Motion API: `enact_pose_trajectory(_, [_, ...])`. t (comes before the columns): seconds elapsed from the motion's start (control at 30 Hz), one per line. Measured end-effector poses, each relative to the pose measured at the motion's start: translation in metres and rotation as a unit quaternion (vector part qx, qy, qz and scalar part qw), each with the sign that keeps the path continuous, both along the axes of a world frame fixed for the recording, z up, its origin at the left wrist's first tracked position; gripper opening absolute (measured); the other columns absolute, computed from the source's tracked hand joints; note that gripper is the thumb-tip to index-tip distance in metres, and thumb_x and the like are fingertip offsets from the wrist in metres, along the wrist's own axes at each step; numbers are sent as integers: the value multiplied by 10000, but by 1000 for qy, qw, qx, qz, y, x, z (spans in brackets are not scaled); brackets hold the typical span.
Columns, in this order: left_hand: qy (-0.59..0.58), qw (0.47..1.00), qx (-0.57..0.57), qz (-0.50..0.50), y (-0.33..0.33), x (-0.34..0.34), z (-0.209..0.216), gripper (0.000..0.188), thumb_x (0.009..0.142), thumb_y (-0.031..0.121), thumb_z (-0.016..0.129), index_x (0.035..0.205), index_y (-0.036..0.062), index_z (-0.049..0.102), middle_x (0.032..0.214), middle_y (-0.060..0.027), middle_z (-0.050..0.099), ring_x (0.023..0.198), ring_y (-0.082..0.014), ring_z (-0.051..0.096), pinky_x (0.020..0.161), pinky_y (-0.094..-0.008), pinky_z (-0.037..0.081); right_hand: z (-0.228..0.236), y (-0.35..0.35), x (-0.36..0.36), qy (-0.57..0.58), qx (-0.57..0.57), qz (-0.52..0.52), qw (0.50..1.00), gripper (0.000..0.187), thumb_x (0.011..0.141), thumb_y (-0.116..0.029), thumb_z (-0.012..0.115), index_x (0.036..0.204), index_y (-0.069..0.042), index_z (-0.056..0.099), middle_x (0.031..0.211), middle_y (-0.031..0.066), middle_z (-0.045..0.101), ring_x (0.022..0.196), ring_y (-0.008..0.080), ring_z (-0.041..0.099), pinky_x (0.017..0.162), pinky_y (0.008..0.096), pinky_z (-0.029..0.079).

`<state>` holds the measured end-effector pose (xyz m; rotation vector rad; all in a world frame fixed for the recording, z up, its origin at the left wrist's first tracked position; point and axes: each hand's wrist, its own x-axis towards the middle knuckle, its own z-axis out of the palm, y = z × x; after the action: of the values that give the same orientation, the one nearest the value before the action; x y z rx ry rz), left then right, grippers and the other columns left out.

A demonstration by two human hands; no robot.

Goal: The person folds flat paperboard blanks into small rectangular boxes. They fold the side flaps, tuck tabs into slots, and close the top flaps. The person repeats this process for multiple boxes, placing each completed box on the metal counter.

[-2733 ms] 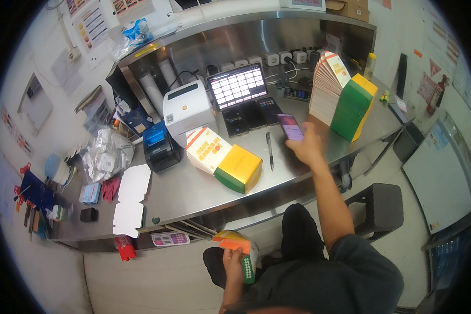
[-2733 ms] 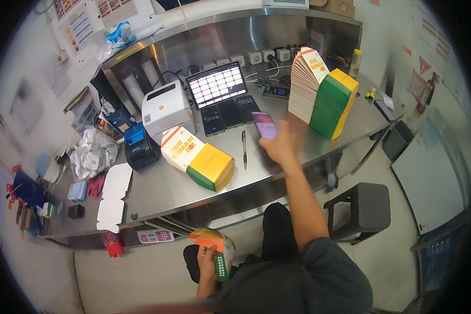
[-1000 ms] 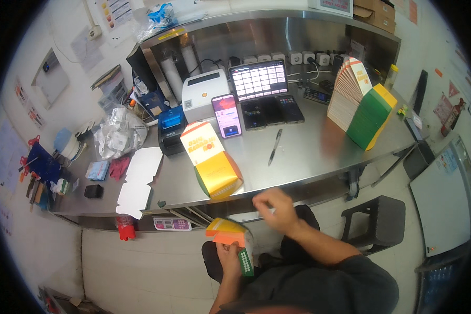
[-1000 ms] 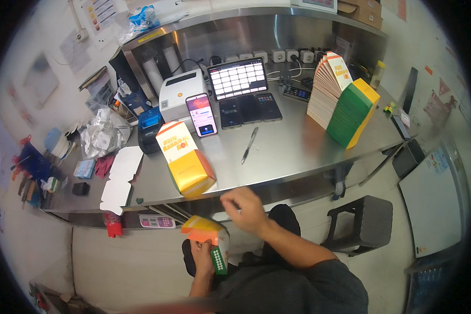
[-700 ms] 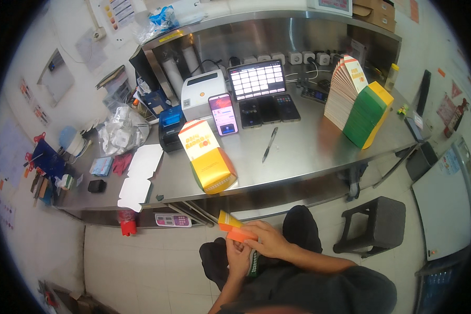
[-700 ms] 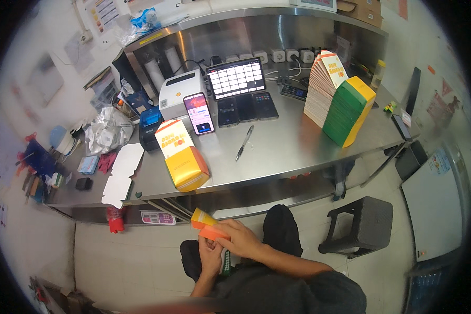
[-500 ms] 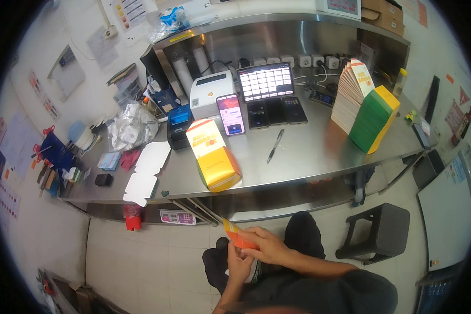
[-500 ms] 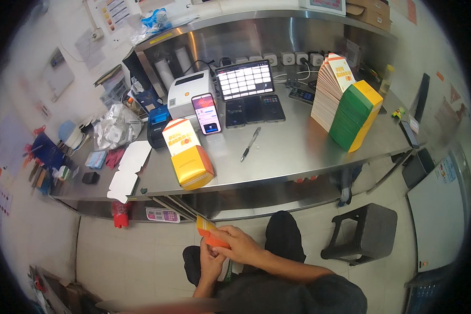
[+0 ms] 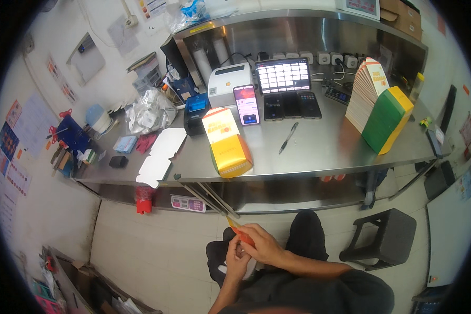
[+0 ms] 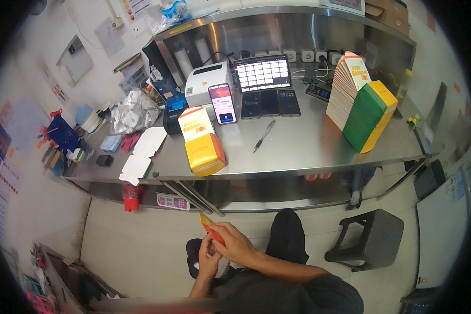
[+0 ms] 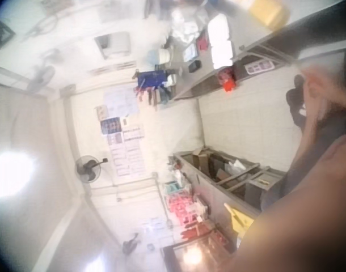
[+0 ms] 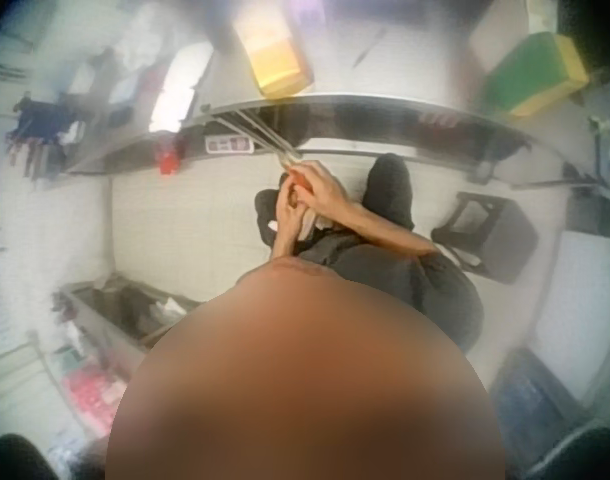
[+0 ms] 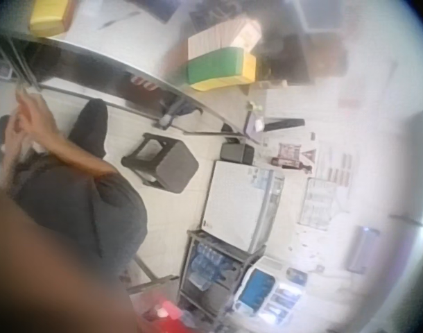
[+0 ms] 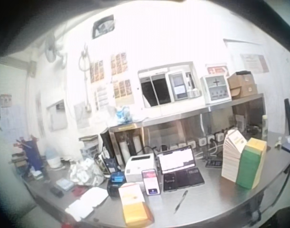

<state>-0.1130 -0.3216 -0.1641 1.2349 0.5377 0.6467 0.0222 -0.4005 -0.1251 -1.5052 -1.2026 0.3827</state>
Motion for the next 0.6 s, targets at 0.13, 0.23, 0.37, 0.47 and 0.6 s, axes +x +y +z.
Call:
enact_pose_trajectory(0.13, [-71, 996, -37, 42, 10, 2, -1, 309, 1055, 152, 550, 1342, 46, 509, 1309, -106, 573, 1242, -214, 572, 1038, -361, 500, -7, 2, -2, -73, 24, -7, 997, 422, 927, -90, 676, 1346, -55, 651, 1283, 145, 663, 1180, 359, 635, 1012, 468, 506])
enact_pose_trajectory(0.23, [-150, 978, -123, 77, 17, 8, -2, 233, 1093, 244, 558, 1208, 45, 525, 1221, -107, 605, 1132, -210, 609, 999, -406, 517, -12, -3, 0, -123, 27, 0, 992, 377, 919, -76, 672, 1295, -67, 696, 1277, 139, 690, 1186, 354, 638, 1013, 464, 498])
enact_pose_trajectory(0.37, [-35, 986, -106, 126, 20, 15, 0, 154, 1093, 162, 564, 1175, 37, 529, 1154, -109, 635, 1025, -172, 652, 911, -353, 559, -17, -1, 4, -130, 25, -1, 991, 341, 939, -79, 674, 1279, -66, 706, 1264, 135, 714, 1150, 328, 669, 989, 442, 515])
enact_pose_trajectory(0.47, [-23, 987, -63, 147, 25, 16, 2, 133, 1060, 86, 620, 1153, 30, 544, 1087, -99, 669, 958, -139, 667, 860, -308, 562, -17, 2, 4, 54, -21, -11, 998, 297, 971, -85, 687, 1266, -46, 705, 1229, 134, 730, 1061, 292, 717, 914, 394, 562])
enact_pose_trajectory(0.6, [-12, 986, 48, 160, 28, 14, 2, 151, 1014, 30, 691, 1115, 15, 580, 1055, -98, 702, 978, -125, 672, 874, -276, 542, -13, 4, 7, 124, 6, -31, 992, 233, 995, -93, 709, 1208, 0, 718, 1207, 139, 732, 973, 260, 754, 837, 340, 601])
